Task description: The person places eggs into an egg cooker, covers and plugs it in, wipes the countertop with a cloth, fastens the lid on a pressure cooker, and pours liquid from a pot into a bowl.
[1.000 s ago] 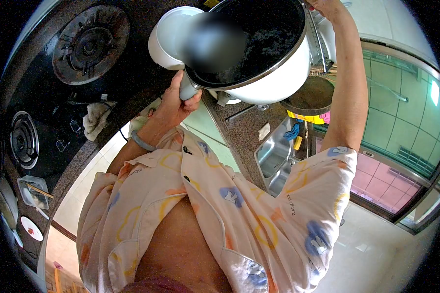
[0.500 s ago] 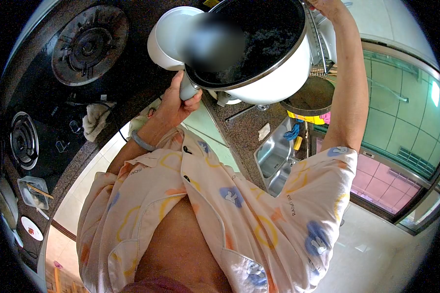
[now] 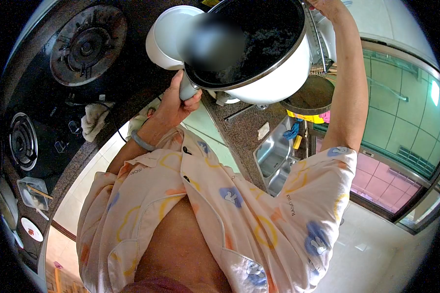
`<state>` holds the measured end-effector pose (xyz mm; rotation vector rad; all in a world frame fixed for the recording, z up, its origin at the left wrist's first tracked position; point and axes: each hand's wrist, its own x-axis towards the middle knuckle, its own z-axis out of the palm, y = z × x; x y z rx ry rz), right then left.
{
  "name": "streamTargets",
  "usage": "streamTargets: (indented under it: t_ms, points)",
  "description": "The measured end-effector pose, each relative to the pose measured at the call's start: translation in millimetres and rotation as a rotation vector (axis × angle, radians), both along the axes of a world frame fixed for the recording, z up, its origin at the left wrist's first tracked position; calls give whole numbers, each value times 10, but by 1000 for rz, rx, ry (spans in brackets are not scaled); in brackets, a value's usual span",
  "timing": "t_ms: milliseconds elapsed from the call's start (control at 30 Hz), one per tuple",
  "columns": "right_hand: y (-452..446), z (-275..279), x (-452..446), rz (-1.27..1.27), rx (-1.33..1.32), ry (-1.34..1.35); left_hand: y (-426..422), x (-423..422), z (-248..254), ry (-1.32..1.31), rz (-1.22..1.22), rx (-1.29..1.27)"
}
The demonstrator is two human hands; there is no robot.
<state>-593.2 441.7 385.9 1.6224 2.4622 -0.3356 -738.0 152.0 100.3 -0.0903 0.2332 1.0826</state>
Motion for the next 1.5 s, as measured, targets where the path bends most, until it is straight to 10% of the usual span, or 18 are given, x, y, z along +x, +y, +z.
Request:
streamTargets:
  t_ms: [900, 1000, 1067, 1200, 1500]
  points:
    - [28, -32, -95, -186, 41, -101, 20, 56, -75, -17, -16, -27]
    - [169, -36, 133, -112, -55, -5, 22, 70, -101, -25, -17, -46]
    - [197, -38, 234, 479, 183, -177, 24, 71, -132, -31, -19, 25]
    - [236, -27, 263, 56, -62, 77, 25, 73, -115, -26, -18, 2]
    - [557, 7, 523, 904, 177, -372, 10, 96, -116, -45, -6, -20]
